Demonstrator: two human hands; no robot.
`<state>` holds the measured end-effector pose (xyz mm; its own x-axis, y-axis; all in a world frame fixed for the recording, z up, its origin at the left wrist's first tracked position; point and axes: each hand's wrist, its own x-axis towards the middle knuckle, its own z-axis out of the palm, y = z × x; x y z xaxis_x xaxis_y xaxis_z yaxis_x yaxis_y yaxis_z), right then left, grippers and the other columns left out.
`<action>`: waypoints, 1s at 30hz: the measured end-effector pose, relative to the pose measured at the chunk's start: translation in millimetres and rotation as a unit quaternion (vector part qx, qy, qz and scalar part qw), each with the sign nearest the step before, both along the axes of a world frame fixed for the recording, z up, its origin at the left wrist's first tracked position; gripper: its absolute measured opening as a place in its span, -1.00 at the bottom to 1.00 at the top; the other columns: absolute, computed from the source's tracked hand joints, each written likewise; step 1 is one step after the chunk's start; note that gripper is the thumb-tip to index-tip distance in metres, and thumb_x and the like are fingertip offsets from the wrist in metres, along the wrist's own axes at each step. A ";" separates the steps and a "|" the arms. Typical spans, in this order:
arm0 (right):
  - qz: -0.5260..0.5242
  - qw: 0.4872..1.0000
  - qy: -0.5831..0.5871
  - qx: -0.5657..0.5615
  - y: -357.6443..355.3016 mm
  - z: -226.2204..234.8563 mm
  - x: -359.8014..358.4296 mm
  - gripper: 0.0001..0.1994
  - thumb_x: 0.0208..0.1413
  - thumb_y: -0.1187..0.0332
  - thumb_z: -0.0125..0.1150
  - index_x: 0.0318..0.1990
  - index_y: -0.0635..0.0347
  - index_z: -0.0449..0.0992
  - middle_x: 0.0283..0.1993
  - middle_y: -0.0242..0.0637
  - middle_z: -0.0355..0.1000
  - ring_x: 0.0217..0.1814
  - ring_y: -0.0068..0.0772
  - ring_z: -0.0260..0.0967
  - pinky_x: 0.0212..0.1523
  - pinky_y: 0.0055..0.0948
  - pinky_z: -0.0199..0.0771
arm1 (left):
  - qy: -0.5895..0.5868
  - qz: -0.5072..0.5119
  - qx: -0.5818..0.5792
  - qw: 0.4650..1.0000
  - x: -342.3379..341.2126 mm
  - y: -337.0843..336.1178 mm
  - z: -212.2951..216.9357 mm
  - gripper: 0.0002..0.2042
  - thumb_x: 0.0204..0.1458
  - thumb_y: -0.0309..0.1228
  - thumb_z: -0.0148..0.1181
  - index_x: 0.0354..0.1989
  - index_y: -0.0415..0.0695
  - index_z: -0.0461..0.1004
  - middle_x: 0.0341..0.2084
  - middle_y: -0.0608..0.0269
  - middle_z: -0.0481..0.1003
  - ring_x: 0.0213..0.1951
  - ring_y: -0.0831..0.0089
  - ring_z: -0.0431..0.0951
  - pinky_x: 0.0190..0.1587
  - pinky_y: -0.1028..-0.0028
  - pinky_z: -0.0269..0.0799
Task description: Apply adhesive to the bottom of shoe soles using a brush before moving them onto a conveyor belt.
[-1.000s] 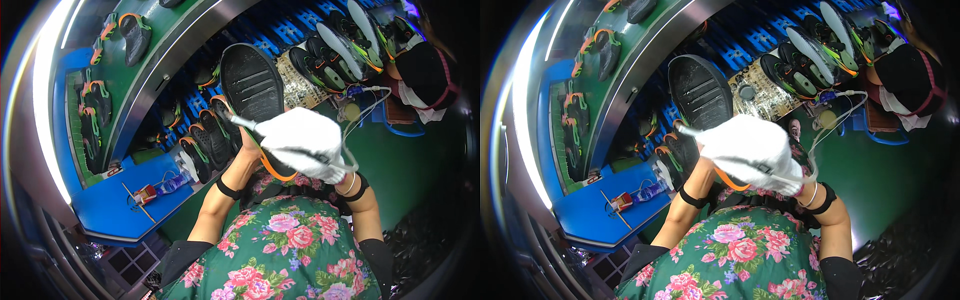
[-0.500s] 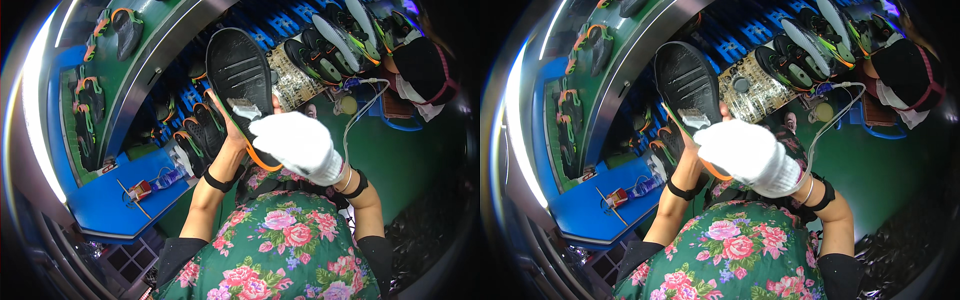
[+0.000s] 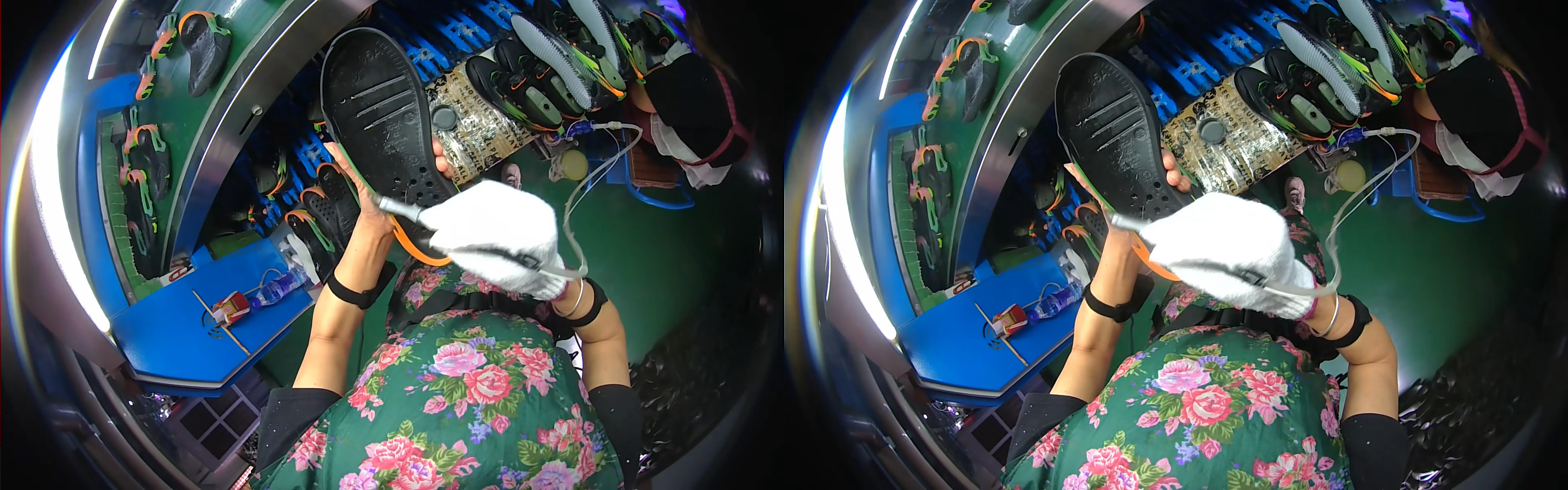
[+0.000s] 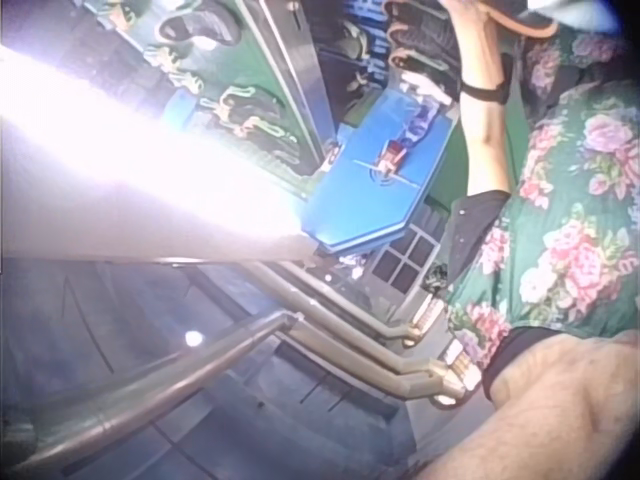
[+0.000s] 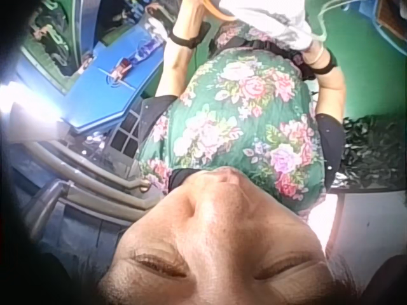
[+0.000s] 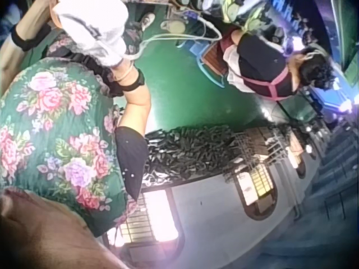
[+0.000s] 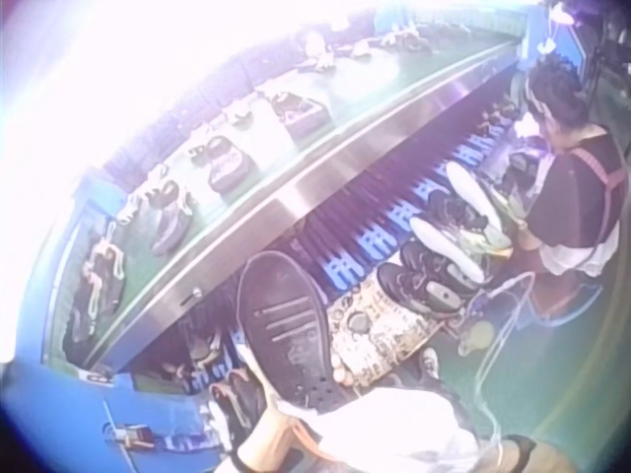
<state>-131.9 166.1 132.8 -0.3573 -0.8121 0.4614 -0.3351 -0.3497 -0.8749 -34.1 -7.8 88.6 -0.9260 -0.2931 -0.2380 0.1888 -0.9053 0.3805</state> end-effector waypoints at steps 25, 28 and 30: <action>-0.030 0.996 0.088 -0.018 -2.4 -5.9 19.7 -0.73 -0.10 0.55 0.40 -0.16 0.19 0.67 -0.15 -0.21 0.61 -0.16 -0.18 0.58 -0.17 -0.32 0.57 | 0.074 -0.014 -0.012 0.997 7.5 -32.1 -4.4 0.25 -0.39 0.74 -0.21 0.15 -0.30 0.32 -0.18 -0.04 0.48 -0.16 0.13 0.55 -0.07 0.15 0.54; -0.023 1.000 -0.002 0.006 -1.5 -4.0 22.1 -0.74 -0.11 0.56 0.40 -0.19 0.19 0.67 -0.17 -0.19 0.62 -0.19 -0.17 0.58 -0.18 -0.34 0.57 | 0.078 -0.010 -0.001 0.997 7.2 -29.2 -0.1 0.24 -0.40 0.74 -0.20 0.14 -0.29 0.32 -0.18 -0.05 0.47 -0.18 0.13 0.55 -0.06 0.17 0.53; -0.028 0.999 -0.016 0.007 0.0 -9.2 20.0 -0.74 -0.12 0.57 0.41 -0.20 0.19 0.66 -0.18 -0.19 0.62 -0.20 -0.17 0.57 -0.19 -0.34 0.58 | 0.080 -0.004 0.026 0.996 7.9 -28.7 2.3 0.25 -0.41 0.74 -0.20 0.14 -0.29 0.32 -0.19 -0.07 0.47 -0.19 0.11 0.54 -0.07 0.17 0.53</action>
